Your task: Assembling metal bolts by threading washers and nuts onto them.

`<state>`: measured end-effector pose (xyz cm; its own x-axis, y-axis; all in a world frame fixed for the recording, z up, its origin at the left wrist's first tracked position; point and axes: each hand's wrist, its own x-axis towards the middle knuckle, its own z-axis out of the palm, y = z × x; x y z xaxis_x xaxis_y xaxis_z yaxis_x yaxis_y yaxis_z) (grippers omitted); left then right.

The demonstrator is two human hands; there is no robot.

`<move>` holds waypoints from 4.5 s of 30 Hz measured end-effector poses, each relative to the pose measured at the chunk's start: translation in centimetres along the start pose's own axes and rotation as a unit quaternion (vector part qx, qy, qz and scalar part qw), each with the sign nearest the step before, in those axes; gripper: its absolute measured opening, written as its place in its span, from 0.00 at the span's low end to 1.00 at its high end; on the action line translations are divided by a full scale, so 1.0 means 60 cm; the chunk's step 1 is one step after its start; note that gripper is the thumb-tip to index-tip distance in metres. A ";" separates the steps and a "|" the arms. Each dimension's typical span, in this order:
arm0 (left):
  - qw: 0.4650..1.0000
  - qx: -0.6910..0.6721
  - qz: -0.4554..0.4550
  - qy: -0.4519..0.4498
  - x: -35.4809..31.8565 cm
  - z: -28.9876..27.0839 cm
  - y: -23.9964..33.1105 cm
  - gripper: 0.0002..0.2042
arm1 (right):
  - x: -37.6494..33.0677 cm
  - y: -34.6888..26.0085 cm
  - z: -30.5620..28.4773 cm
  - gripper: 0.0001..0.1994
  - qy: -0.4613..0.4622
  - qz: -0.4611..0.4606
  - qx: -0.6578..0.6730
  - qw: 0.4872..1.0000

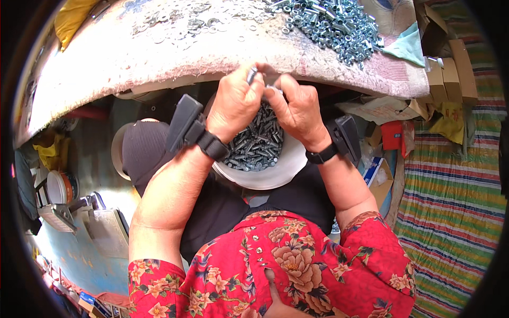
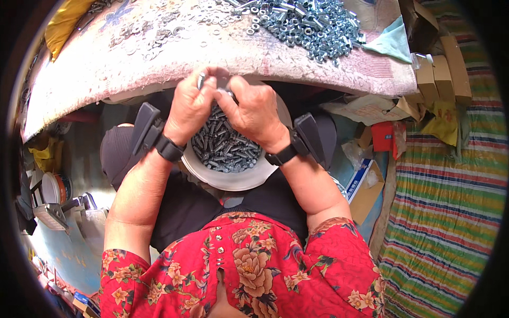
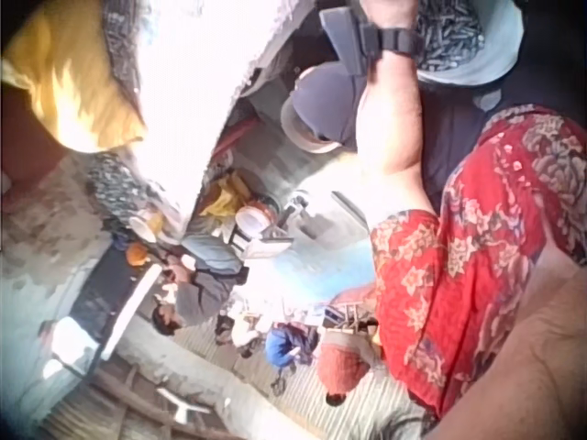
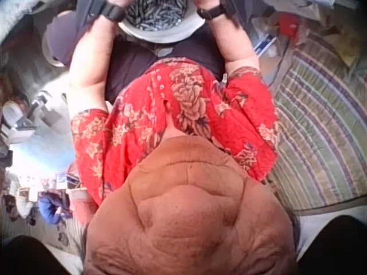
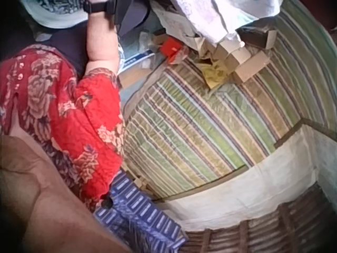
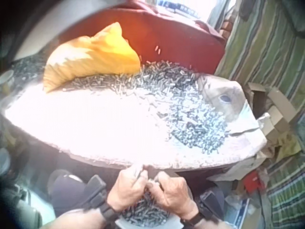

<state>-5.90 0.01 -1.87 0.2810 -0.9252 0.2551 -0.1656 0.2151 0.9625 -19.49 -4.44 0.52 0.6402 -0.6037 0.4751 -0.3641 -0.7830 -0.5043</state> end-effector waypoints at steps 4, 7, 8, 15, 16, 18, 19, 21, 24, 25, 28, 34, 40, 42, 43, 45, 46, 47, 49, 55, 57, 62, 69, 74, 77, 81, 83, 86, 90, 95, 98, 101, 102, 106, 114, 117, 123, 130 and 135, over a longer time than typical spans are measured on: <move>0.967 0.224 0.109 -0.060 -0.009 0.000 0.012 0.10 | -0.010 0.047 -0.028 0.15 0.002 0.082 0.076 0.994; 0.948 0.273 0.161 -0.038 -0.013 -0.004 0.014 0.11 | 0.040 0.065 -0.073 0.11 0.026 0.133 -0.049 0.990; 0.946 0.275 0.170 -0.034 -0.013 -0.006 0.015 0.11 | 0.062 0.080 -0.073 0.09 0.047 0.089 -0.079 0.992; 0.977 0.187 -0.068 -0.076 -0.003 -0.039 0.027 0.11 | 0.233 0.164 -0.037 0.12 0.006 -0.115 -0.232 0.966; 0.981 0.177 -0.046 -0.060 -0.002 -0.042 0.020 0.12 | 0.246 0.175 -0.028 0.13 -0.015 -0.103 -0.264 0.959; 0.987 0.109 -0.096 -0.065 0.005 -0.048 0.014 0.12 | 0.259 0.194 -0.013 0.12 -0.054 -0.078 -0.284 0.954; 0.988 0.076 -0.122 -0.065 0.009 -0.054 0.012 0.12 | 0.261 0.191 -0.008 0.13 -0.037 -0.105 -0.275 0.955; 0.980 -0.061 -0.174 -0.072 0.014 -0.061 0.009 0.11 | 0.263 0.185 -0.004 0.13 -0.003 -0.157 -0.257 0.953; 0.965 -0.147 -0.203 -0.081 0.016 -0.072 0.012 0.13 | 0.256 0.209 -0.022 0.11 -0.002 -0.131 -0.260 0.957; 0.957 -0.179 -0.215 -0.073 0.016 -0.074 0.012 0.13 | 0.249 0.202 -0.028 0.09 0.011 -0.111 -0.219 0.969; 0.944 -0.226 -0.237 -0.047 0.016 -0.075 0.019 0.15 | 0.215 0.136 -0.063 0.05 -0.051 -0.068 -0.047 0.995; 0.953 -0.199 -0.194 -0.123 0.010 -0.057 0.024 0.16 | 0.132 0.037 -0.047 0.04 -0.246 0.048 0.221 0.942; 0.915 -0.318 -0.244 -0.038 0.013 -0.052 0.021 0.14 | 0.213 0.097 -0.018 0.07 -0.039 0.049 0.058 0.996; 0.904 -0.343 -0.255 -0.025 0.018 -0.054 0.025 0.12 | 0.266 0.144 -0.014 0.09 -0.011 0.045 -0.073 0.996; 0.897 -0.355 -0.262 -0.018 0.019 -0.055 0.025 0.11 | 0.284 0.175 -0.005 0.10 -0.017 0.016 -0.156 0.987; 0.888 -0.374 -0.268 0.008 0.021 -0.056 0.029 0.09 | 0.310 0.205 0.021 0.13 -0.070 0.097 -0.306 0.945; 0.884 -0.381 -0.270 0.028 0.020 -0.060 0.033 0.09 | 0.315 0.200 0.035 0.14 -0.089 0.126 -0.325 0.933; 0.879 -0.388 -0.272 0.047 0.020 -0.063 0.033 0.09 | 0.319 0.196 0.042 0.15 -0.091 0.149 -0.324 0.930; 0.885 -0.387 -0.256 0.049 0.020 -0.069 0.028 0.09 | 0.326 0.187 0.045 0.16 -0.096 0.166 -0.329 0.925; 0.875 -0.414 -0.239 0.074 0.022 -0.082 0.014 0.11 | 0.339 0.170 0.035 0.20 -0.178 0.087 -0.362 0.911; 0.839 -0.487 -0.229 0.073 0.025 -0.082 0.007 0.12 | 0.332 0.182 0.030 0.19 -0.157 0.067 -0.352 0.920; 0.839 -0.489 -0.233 0.053 0.035 -0.090 0.007 0.18 | 0.278 0.130 0.025 0.14 -0.105 -0.042 -0.139 0.984; 0.816 -0.518 -0.224 0.126 0.035 -0.110 0.006 0.12 | 0.347 0.094 0.048 0.15 -0.040 -0.088 -0.065 0.993; 0.796 -0.559 -0.206 0.105 0.044 -0.106 0.007 0.11 | 0.447 0.186 0.115 0.17 -0.052 0.079 -0.299 0.950; 0.801 -0.532 -0.233 0.144 0.043 -0.112 0.022 0.11 | 0.469 0.201 0.143 0.16 -0.092 0.089 -0.342 0.931; 0.795 -0.531 -0.252 0.151 0.042 -0.114 0.025 0.11 | 0.507 0.262 0.077 0.17 -0.087 0.148 -0.231 0.958; 0.796 -0.532 -0.250 0.147 0.046 -0.113 0.026 0.11 | 0.504 0.273 0.080 0.17 -0.121 0.122 -0.275 0.946; 0.789 -0.522 -0.276 0.168 0.048 -0.111 0.031 0.10 | 0.493 0.289 0.097 0.21 -0.121 0.088 -0.343 0.927; 0.812 -0.499 -0.270 0.136 0.047 -0.112 0.019 0.09 | 0.497 0.297 0.106 0.23 -0.078 0.093 -0.415 0.902; 0.829 -0.498 -0.235 0.095 0.046 -0.115 0.001 0.15 | 0.456 0.267 0.056 0.14 -0.099 0.169 -0.051 0.979; 0.820 -0.509 -0.238 0.110 0.046 -0.116 0.007 0.19 | 0.363 0.136 0.043 0.12 -0.196 0.141 0.193 0.951; 0.789 -0.535 -0.267 0.142 0.055 -0.108 0.024 0.18 | 0.285 0.067 0.034 0.16 -0.306 0.024 0.207 0.929; 0.803 -0.521 -0.243 0.156 0.052 -0.103 0.019 0.15 | 0.281 0.085 0.032 0.16 -0.221 0.038 0.184 0.957; 0.805 -0.501 -0.270 0.166 0.045 -0.103 0.004 0.09 | 0.322 0.199 0.000 0.11 -0.042 0.010 -0.130 0.991; 0.833 -0.480 -0.250 0.115 0.042 -0.106 0.009 0.08 | 0.348 0.205 0.029 0.14 -0.140 0.050 -0.438 0.886; 0.838 -0.477 -0.238 0.119 0.042 -0.107 0.006 0.10 | 0.339 0.200 0.003 0.15 -0.126 0.042 -0.365 0.921; 0.832 -0.492 -0.224 0.127 0.045 -0.102 0.013 0.14 | 0.259 0.056 0.017 0.13 -0.254 0.127 0.243 0.928; 0.844 -0.468 -0.233 0.124 0.048 -0.091 0.008 0.11 | 0.368 0.246 0.030 0.11 0.020 -0.030 -0.324 0.945; 0.841 -0.481 -0.227 0.094 0.047 -0.096 0.011 0.11 | 0.374 0.269 0.071 0.07 -0.038 0.003 -0.355 0.934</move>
<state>0.21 -0.69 0.01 0.2685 -0.9337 -0.2370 0.8159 0.0897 0.5711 -8.11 -29.95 -0.03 0.6733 -0.6165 0.4081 -0.7069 -0.6984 0.1114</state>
